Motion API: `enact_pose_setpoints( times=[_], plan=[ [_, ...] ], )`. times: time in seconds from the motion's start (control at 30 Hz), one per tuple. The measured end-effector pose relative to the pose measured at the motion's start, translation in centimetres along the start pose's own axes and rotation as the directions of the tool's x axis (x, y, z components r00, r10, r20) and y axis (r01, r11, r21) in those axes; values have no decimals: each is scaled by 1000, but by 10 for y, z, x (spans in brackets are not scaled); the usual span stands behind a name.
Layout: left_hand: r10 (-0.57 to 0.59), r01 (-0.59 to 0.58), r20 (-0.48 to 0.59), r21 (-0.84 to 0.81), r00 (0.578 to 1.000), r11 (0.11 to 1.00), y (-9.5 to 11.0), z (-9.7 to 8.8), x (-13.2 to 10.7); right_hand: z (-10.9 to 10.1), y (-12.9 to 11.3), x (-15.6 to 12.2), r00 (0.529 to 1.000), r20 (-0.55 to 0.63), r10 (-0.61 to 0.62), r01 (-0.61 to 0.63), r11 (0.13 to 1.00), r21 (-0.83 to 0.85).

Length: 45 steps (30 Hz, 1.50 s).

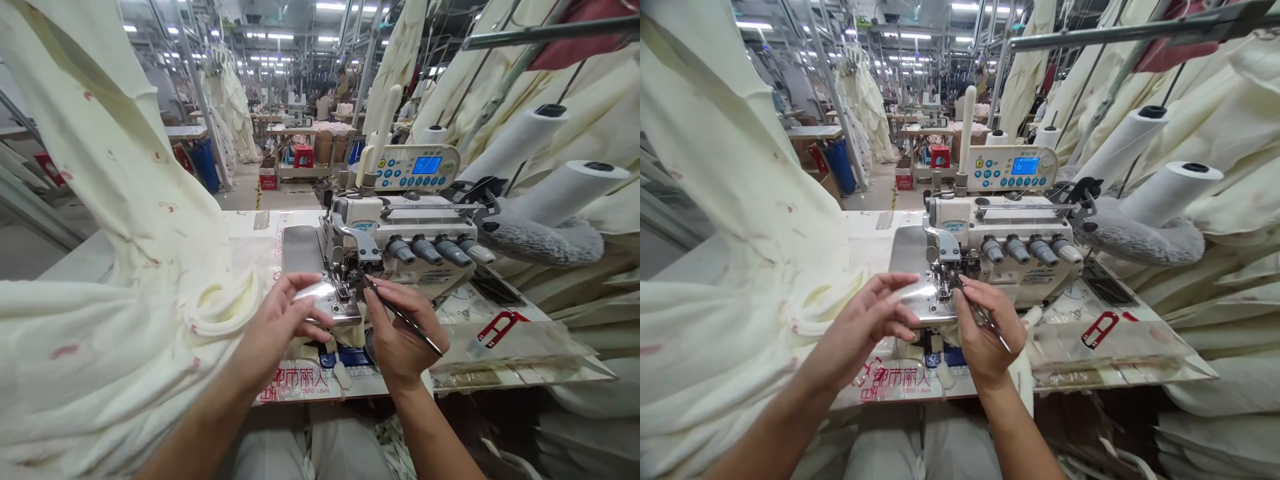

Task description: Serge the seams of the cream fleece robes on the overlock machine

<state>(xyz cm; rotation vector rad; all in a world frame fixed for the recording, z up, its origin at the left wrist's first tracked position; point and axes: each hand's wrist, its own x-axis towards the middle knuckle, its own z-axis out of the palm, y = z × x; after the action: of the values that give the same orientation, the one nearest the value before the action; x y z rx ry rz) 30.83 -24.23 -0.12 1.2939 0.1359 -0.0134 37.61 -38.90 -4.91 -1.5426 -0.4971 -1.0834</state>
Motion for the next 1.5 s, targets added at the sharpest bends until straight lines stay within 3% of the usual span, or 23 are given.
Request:
enact_pose_setpoints(
  times=[0.1, 0.23, 0.43, 0.8, 0.97, 1.17, 1.5],
  plan=[
    [-85, 88, 48, -65, 995, 994, 14, -3, 19, -2, 1, -2, 997, 72, -34, 36, 999, -18],
    [-228, 233, 139, -17, 964, 972, 22, -8, 43, -2, 3, -5, 991, 101, -84, 88, 995, -38],
    [-206, 214, 142, -44, 968, 976, 18, -8, 47, 2, 4, -3, 994, 64, -94, 96, 995, -37],
    [-193, 195, 141, -1, 971, 981, 17, -6, 45, -7, -6, 18, 962, 212, -174, 197, 976, -94],
    [-271, 266, 211, 51, 939, 963, 17, -11, 53, -9, -9, 23, 956, 253, -149, 178, 980, -94],
    [-247, 246, 205, 31, 947, 969, 16, -12, 53, -15, -14, 8, 966, 181, -184, 204, 974, -99],
    [-244, 239, 208, 48, 947, 970, 13, -12, 51, -7, 1, -6, 939, 273, -209, 240, 967, -85]
  ],
)
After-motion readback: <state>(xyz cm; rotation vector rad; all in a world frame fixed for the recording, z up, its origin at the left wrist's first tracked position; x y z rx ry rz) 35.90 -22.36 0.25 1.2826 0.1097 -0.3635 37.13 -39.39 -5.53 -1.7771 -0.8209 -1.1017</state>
